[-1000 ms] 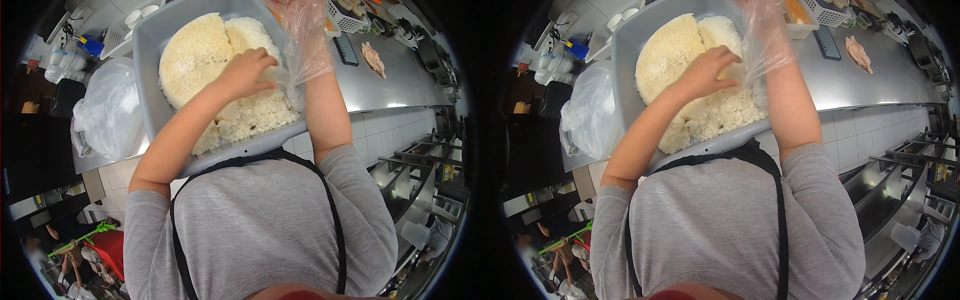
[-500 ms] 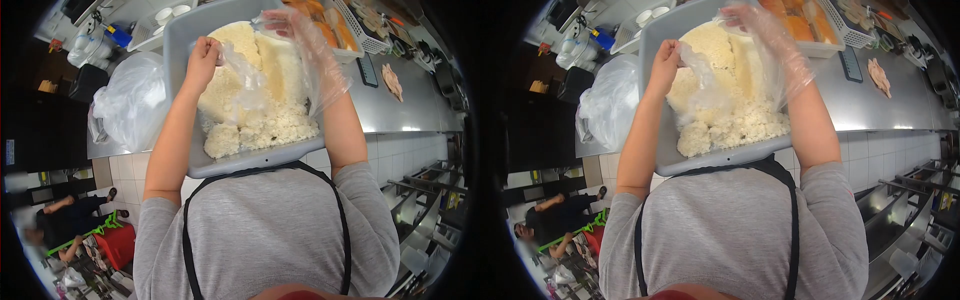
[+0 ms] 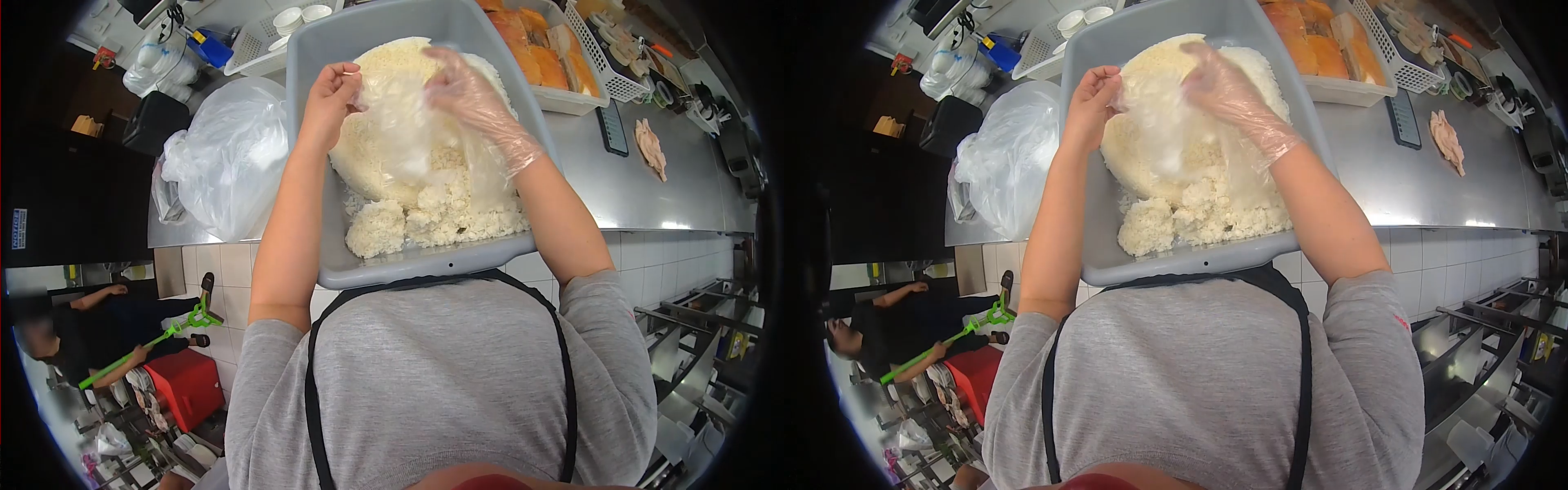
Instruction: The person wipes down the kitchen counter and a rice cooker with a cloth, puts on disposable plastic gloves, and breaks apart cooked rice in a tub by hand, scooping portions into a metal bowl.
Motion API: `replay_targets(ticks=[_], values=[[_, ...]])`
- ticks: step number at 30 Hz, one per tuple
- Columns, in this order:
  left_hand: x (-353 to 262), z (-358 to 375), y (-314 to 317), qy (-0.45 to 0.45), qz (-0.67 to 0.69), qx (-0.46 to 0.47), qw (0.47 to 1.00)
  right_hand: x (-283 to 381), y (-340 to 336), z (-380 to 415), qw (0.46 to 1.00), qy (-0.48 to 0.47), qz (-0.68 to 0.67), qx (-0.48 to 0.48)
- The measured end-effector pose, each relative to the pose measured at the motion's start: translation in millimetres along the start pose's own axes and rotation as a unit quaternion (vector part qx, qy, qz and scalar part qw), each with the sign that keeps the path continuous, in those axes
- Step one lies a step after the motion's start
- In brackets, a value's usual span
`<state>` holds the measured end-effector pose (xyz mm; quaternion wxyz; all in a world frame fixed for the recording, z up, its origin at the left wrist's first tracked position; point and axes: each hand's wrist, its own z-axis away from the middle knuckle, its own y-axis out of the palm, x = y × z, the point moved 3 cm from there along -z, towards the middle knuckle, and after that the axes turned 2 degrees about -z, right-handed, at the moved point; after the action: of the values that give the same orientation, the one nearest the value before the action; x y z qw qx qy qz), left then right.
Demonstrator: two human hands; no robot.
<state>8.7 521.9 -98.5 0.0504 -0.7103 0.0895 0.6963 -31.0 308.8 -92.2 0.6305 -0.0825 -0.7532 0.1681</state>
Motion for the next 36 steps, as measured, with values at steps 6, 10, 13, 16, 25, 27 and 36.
replay_targets(ticks=[6, 10, 13, 16, 25, 27, 36], values=[[5.0, -5.5, -6.9, -0.009, 0.049, 0.008, 0.999, 13.1, -56.2, -5.6, 0.936, -0.159, 0.045, -0.309], [4.5, -7.5, -1.7, 0.043, 0.182, -0.018, 0.982, 31.1, -39.5, 5.1, 0.962, -0.127, 0.026, -0.240], [4.8, -3.7, 14.2, 0.083, 0.174, 0.007, 0.981, 26.0, -2.4, 10.8, 0.991, 0.092, -0.102, -0.002], [4.7, 10.6, 41.1, 0.072, 0.084, 0.070, 0.991, 20.8, 12.3, 18.1, 0.978, 0.116, -0.172, 0.001], [-16.0, 11.5, 21.3, 0.195, -0.188, -0.120, 0.955, 5.4, -17.9, -1.1, 0.977, -0.091, 0.100, -0.162], [-47.9, 31.3, 36.3, 0.460, -0.337, -0.132, 0.811, 20.6, -18.8, 7.2, 0.959, -0.144, 0.157, -0.190], [-10.5, 20.1, 49.3, 0.092, -0.086, 0.052, 0.991, 54.2, 15.5, 24.5, 0.904, -0.333, 0.255, -0.080]])
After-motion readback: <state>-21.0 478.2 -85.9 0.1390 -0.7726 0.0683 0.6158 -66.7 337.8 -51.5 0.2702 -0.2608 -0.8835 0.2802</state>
